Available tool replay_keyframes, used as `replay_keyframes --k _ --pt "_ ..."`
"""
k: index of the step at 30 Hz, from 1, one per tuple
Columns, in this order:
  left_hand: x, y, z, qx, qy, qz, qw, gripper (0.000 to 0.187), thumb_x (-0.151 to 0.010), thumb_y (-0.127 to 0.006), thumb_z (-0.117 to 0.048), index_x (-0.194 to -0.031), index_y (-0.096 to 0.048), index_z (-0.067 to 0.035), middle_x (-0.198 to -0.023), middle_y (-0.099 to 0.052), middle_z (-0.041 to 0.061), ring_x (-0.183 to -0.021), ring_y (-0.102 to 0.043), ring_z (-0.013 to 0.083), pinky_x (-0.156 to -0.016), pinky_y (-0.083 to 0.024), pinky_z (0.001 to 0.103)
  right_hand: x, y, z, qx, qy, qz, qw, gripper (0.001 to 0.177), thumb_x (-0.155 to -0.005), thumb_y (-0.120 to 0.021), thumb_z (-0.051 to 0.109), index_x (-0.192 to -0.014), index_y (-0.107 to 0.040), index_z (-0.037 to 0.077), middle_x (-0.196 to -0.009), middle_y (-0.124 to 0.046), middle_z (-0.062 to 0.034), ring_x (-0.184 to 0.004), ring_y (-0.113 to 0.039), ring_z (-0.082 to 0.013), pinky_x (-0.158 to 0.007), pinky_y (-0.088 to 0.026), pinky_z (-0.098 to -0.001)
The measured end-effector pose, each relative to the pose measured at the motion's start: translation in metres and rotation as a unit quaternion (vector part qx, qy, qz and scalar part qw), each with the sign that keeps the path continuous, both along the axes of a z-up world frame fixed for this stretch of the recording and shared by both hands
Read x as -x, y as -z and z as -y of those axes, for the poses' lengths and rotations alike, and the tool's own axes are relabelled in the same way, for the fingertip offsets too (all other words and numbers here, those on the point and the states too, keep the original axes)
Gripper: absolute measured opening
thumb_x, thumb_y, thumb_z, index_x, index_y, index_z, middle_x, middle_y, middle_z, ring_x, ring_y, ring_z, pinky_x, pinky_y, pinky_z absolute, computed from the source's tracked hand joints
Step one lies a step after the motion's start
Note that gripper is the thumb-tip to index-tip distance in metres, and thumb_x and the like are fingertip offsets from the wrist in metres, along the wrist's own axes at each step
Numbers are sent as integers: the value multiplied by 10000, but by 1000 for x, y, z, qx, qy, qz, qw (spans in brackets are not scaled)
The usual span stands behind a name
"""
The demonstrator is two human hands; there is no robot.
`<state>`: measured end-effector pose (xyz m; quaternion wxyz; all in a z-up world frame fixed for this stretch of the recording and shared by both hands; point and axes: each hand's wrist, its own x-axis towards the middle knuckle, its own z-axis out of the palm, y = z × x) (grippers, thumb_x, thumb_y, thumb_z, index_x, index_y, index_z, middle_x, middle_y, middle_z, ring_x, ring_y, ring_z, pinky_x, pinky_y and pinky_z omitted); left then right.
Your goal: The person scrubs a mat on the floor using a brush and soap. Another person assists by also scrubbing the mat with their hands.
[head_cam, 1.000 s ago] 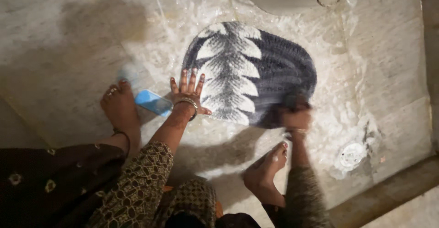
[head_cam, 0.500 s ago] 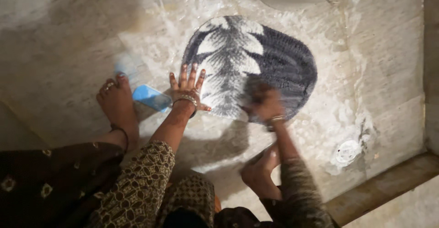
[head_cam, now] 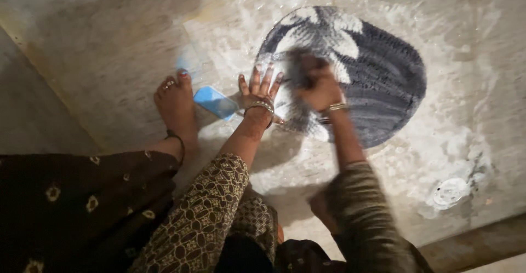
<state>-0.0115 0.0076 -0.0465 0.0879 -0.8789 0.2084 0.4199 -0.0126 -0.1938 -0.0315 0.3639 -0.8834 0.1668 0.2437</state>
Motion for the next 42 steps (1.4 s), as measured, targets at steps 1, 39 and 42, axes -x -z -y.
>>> replay_keyframes --k 1,39,42 --pt "1 5 -1 28 -30 -55 998 1518 -572 -775 -826 -1636 163 -285 -1697 295 78 -1525 222 442 -1115 29 793 10 -9 44 129 -19 -16 991 682 -686 -857 460 -1248 -719 100 -1368 -578 -215 -1243 -571 -404 -1036 -477 -473" --pt "-5 -21 -7 56 -36 -47 997 1508 -578 -776 -830 -1642 146 -291 -1691 293 58 -1535 243 404 -1142 -20 787 -30 -14 105 201 66 37 977 769 -764 -846 450 -1393 -602 84 -1438 -563 -189 -1317 -580 -388 -1105 -486 -454" --pt "-12 -30 -7 56 -33 -36 997 1514 -571 -781 -829 -1645 140 -290 -1696 279 53 -1540 234 397 -1149 -11 779 -23 -23 143 327 180 34 927 927 -732 -824 429 -1532 -465 129 -1345 -427 -345 -1129 -547 -511 -973 -463 -484"
